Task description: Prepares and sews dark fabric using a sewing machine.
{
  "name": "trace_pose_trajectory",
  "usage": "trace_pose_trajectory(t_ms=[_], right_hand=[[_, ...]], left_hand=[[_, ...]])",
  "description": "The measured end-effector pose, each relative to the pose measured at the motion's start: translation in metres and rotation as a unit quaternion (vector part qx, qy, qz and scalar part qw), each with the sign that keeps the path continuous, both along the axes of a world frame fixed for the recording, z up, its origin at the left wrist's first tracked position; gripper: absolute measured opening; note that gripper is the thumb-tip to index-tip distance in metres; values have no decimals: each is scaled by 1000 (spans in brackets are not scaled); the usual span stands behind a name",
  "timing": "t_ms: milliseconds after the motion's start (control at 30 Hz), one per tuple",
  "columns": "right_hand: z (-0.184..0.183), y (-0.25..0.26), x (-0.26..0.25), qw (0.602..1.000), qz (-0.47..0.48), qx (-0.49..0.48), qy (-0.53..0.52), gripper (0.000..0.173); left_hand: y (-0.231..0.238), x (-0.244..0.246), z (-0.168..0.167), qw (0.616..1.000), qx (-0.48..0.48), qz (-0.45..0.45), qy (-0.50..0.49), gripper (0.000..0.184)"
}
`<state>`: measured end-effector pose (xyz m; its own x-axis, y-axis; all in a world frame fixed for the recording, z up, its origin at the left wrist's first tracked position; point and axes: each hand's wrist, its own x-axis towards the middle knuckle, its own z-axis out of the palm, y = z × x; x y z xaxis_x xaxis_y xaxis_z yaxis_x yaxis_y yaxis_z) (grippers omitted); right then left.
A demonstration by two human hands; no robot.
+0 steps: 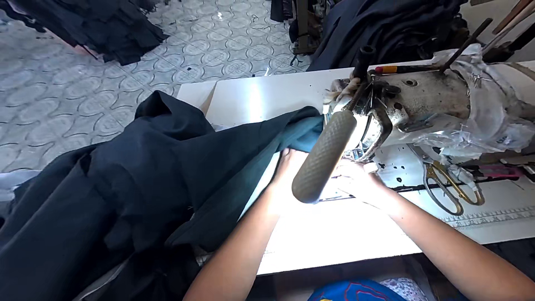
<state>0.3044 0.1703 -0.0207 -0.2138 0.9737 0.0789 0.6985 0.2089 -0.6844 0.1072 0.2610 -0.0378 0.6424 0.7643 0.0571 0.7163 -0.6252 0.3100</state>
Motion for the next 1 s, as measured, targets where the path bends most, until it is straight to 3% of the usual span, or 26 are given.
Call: trace_pose_trajectory(t_ms=[67, 133, 267, 333, 400, 467, 500, 633, 767, 867, 1000], right_hand=[[2, -5, -4, 999, 27, 30, -12, 18], [3, -14, -10, 995, 51, 80, -29, 19], [-17, -41, -21, 958, 26, 276, -73, 17], [-26, -61, -25, 951, -2, 289, -107, 18], [-33, -75, -23, 956, -21, 258, -134, 24], [-33, -82, -21, 958, -32, 242, -152, 27], [-33, -84, -20, 958, -32, 240, -156, 27], [-29, -81, -18, 955, -18, 250, -157, 28], [-22, -71, -11, 961, 6, 232, -151, 26], [-17, -57, -7, 963, 22, 218, -159, 27], [1, -36, -6, 974, 49, 148, -167, 24]], left_hand=[[-7, -9, 17, 995, -14, -93, -33, 31], [-27, -21, 43, 979, -20, -198, -49, 34], [-57, -9, 54, 920, 152, -302, -201, 31], [-55, -2, 42, 932, 145, -270, -193, 32], [-53, -2, 35, 976, 118, -166, -72, 33], [-55, -2, 35, 991, 76, -113, 12, 25], [-58, -1, 33, 989, 94, -117, 4, 18], [-65, -5, 25, 971, 140, -185, -51, 20], [-56, -9, 24, 972, 123, -191, -54, 17], [-50, -6, 37, 983, 73, -169, -20, 26], [-45, 12, 76, 986, -69, -97, 115, 36]])
